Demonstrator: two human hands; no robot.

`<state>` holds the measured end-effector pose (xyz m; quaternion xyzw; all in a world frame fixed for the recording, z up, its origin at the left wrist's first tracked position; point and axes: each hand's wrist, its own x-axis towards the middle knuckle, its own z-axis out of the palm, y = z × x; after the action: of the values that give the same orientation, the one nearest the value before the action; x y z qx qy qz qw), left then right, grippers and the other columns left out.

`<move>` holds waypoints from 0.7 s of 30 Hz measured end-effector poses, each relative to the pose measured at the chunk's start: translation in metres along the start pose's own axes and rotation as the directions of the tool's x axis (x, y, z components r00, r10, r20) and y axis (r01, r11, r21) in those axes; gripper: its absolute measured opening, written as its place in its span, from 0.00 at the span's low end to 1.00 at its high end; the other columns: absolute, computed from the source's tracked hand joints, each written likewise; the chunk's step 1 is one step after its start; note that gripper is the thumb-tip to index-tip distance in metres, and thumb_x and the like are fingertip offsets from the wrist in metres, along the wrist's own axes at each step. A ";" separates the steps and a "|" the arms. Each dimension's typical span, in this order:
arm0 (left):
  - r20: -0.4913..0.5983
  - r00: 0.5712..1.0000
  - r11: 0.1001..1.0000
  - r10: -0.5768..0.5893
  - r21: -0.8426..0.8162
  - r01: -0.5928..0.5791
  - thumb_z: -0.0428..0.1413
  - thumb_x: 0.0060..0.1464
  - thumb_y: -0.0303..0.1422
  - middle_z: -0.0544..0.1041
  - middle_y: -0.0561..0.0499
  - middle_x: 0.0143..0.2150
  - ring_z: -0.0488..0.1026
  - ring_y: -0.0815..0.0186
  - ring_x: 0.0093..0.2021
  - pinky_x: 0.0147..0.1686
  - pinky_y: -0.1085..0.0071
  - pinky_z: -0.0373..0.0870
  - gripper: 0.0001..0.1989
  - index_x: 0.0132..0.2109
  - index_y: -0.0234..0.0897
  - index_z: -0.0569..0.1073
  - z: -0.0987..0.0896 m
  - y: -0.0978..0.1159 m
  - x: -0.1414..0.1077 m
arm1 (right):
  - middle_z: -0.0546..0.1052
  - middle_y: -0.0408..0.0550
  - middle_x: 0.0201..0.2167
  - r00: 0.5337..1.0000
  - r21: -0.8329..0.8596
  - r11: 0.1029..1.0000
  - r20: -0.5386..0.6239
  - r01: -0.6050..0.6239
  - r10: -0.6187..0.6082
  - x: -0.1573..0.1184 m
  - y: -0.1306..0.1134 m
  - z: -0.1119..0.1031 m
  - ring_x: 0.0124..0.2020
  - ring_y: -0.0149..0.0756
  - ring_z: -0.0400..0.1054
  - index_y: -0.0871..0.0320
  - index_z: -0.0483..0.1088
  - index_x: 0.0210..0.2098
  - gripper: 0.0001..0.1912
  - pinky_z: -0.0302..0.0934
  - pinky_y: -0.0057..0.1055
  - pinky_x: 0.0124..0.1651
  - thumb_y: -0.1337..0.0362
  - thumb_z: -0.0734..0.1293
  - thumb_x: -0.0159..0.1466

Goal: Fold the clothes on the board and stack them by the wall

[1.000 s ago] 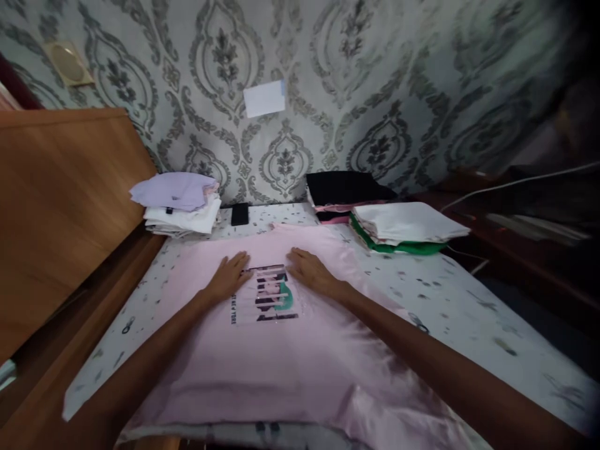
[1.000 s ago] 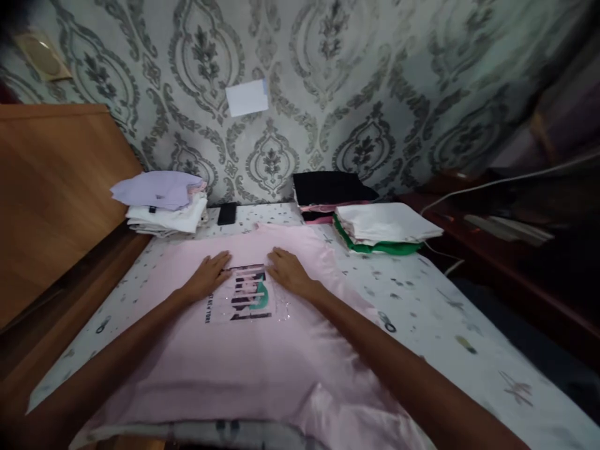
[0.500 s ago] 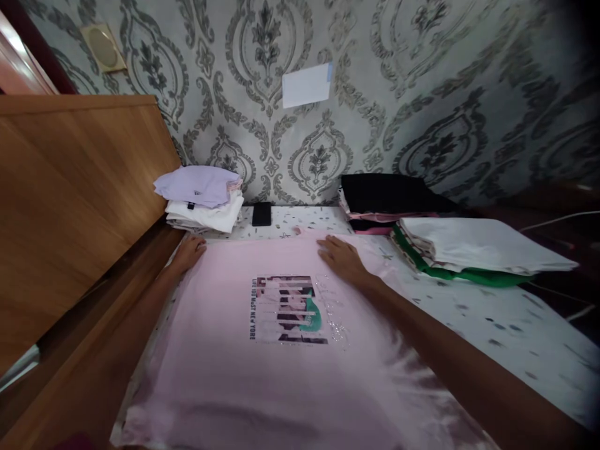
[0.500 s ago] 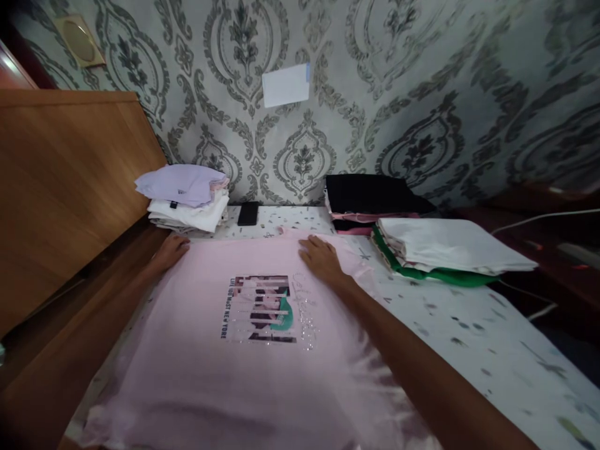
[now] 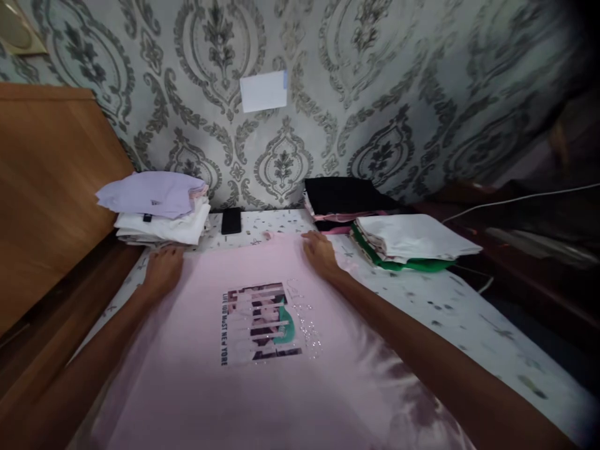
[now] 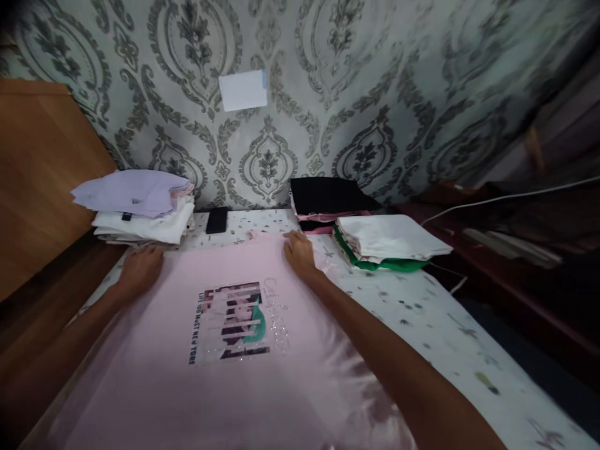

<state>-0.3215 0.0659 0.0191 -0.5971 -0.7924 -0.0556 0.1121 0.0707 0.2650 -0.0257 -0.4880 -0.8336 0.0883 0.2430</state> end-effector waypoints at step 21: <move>0.190 0.971 0.204 0.144 -0.966 0.159 0.59 0.38 0.33 0.71 0.57 0.26 0.71 0.69 0.28 0.29 0.74 0.64 0.10 0.28 0.40 0.64 0.039 0.218 0.136 | 0.76 0.46 0.33 0.981 0.227 0.955 0.055 -0.192 0.185 0.028 0.047 -0.030 0.36 0.38 0.69 0.56 0.69 0.34 0.07 0.61 0.30 0.38 0.65 0.64 0.55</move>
<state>-0.1524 0.2626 0.0048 -0.5311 -0.5886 -0.4717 -0.3859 0.1101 0.3106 -0.0092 -0.5323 -0.7712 0.2154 0.2749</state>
